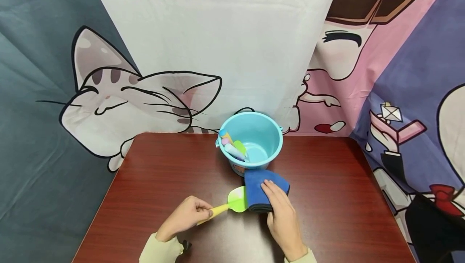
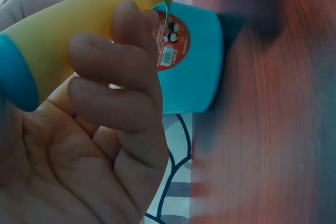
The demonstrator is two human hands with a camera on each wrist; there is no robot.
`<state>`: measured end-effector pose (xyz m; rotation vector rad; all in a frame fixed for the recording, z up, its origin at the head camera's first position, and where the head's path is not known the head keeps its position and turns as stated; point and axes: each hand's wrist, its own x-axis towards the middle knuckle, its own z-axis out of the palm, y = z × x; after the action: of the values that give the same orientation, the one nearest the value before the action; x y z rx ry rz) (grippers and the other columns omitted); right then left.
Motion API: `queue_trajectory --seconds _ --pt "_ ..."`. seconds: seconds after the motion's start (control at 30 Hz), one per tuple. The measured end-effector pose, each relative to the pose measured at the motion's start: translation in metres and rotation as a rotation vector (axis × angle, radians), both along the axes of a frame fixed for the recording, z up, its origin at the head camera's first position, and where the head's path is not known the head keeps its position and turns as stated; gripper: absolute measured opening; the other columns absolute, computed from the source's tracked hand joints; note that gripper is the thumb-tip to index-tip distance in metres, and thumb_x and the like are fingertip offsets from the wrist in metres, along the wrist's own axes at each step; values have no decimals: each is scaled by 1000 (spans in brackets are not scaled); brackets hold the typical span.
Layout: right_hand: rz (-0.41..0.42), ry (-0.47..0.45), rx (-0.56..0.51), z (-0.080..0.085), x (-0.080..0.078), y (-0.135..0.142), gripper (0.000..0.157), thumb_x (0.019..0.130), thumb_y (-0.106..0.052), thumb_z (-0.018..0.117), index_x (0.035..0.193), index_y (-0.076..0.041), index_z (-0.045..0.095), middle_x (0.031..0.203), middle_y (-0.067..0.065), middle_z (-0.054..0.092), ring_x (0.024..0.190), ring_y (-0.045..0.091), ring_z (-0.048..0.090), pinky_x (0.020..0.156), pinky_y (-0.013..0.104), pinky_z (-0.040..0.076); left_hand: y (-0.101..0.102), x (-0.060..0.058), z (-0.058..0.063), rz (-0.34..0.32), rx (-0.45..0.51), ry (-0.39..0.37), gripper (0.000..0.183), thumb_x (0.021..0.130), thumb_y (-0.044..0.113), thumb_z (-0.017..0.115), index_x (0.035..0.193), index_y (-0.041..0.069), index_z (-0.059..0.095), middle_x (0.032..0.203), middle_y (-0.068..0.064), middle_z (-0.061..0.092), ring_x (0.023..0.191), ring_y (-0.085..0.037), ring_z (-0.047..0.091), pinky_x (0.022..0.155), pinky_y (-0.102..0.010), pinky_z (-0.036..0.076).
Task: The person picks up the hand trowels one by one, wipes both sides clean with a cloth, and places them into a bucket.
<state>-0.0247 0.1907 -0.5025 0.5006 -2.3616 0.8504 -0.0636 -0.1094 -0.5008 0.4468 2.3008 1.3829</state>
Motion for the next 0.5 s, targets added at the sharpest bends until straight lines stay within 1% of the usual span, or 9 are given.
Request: queue_trajectory --seconds 0.07,0.13,0.17,0.23,0.33,0.43,0.5 --pt "62 43 -33 -1 0 -5 67 69 15 46 132 -1 64 134 17 62 125 33 57 114 26 30 2 0 -2 -3 -3 1 14 84 11 68 90 5 79 67 8 67 57 -4 58 54 -21 47" --pt "138 75 -41 -2 0 -10 66 69 13 44 131 1 64 134 18 62 125 33 57 114 30 32 5 1 -3 -5 5 -7 15 83 10 67 90 5 79 69 8 68 59 -4 58 56 -21 47" --pt "175 76 -38 -3 0 -13 67 69 14 44 131 1 64 135 18 61 126 33 56 114 31 33 6 1 -4 -6 7 -12 15 83 10 67 90 4 79 69 8 68 59 -4 59 57 -21 48" --pt "241 44 -2 -5 2 -17 72 66 15 43 133 -1 63 137 17 60 128 33 55 115 31 31 8 1 -6 -1 17 -26 15 84 11 67 91 4 79 69 7 67 60 -4 58 57 -21 47" --pt "319 -48 89 -6 5 -21 79 65 18 44 138 -6 60 142 13 57 132 32 52 117 30 26 10 1 -6 7 21 -37 13 85 13 68 90 5 78 67 7 66 58 -5 57 56 -21 46" --pt "359 -113 180 -7 7 -24 80 66 20 47 139 -9 59 145 9 55 134 31 50 118 32 25 11 0 -6 8 22 -44 12 85 13 69 88 5 78 65 7 64 56 -5 55 55 -21 44" --pt "363 -125 227 -8 7 -25 79 65 19 50 138 -10 60 144 8 56 133 30 51 116 37 30 10 0 -5 7 25 -50 12 85 12 68 88 6 78 65 7 64 55 -5 55 55 -21 44"
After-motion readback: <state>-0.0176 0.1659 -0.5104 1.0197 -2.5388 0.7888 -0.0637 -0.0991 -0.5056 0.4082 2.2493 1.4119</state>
